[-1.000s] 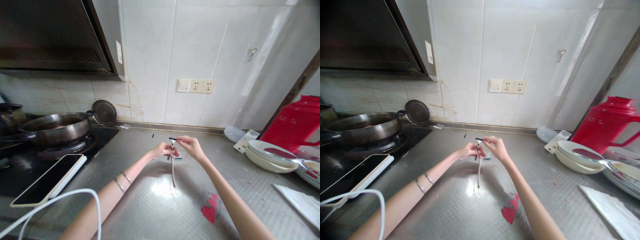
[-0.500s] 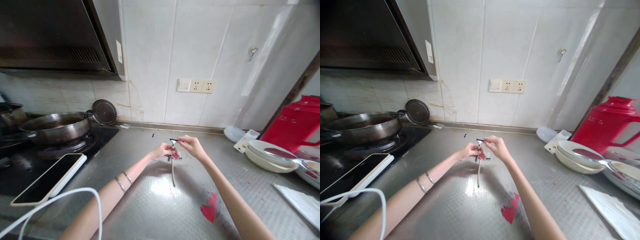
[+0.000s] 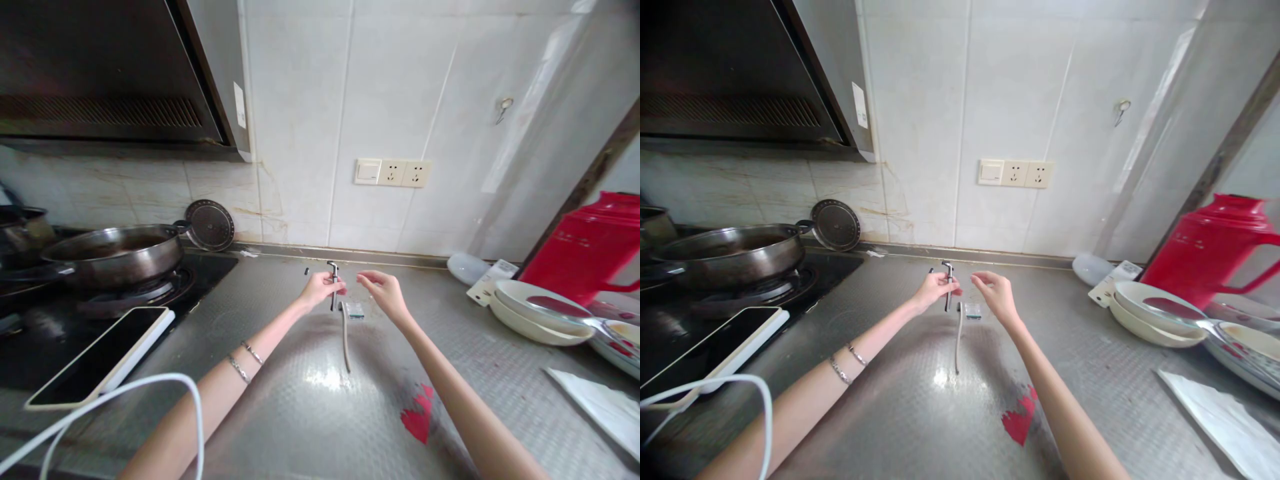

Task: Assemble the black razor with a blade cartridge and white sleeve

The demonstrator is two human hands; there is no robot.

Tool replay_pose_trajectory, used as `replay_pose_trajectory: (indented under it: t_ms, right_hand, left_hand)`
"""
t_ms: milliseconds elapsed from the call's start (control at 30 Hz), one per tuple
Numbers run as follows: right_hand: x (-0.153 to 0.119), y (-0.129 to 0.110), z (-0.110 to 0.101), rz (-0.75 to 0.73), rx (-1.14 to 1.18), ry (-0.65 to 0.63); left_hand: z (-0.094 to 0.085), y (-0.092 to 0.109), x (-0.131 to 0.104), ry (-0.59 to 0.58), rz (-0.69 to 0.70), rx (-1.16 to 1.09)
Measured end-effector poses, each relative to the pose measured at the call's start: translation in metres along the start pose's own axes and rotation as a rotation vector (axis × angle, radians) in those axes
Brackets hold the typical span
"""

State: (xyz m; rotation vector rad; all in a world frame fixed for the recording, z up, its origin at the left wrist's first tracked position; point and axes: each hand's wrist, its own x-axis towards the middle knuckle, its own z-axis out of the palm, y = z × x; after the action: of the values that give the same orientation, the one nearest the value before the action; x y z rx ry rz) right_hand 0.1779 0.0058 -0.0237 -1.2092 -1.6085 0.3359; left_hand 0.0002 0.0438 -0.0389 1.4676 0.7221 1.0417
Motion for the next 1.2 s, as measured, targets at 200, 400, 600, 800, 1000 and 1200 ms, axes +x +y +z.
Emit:
replay_pose_trajectory:
  t_ms: [200, 400, 600, 800, 1000, 1200]
  right_hand:
    - [-0.015, -0.011, 0.021, 0.021, -0.177, -0.122]
    - [-0.032, -0.034, 0.041, 0.044, -0.355, -0.254]
    - [-0.035, -0.033, 0.050, 0.092, -0.369, -0.289]
    - [-0.031, -0.028, 0.049, 0.204, -0.259, -0.370]
    - [-0.028, -0.029, 0.041, 0.436, -0.153, -0.523]
    - [-0.031, -0.023, 0.042, 0.524, -0.128, -0.688]
  left_hand:
    - [-0.006, 0.005, 0.005, 0.283, 0.117, 0.287]
    - [0.001, 0.005, 0.000, 0.297, 0.103, 0.486]
    - [0.006, -0.001, 0.001, 0.326, 0.090, 0.630]
    - [0.000, -0.004, 0.004, 0.193, -0.014, 0.573]
    - [-0.040, 0.026, 0.000, -0.192, -0.421, 0.590]
    - [-0.065, 0.037, 0.003, -0.101, -0.428, 0.674]
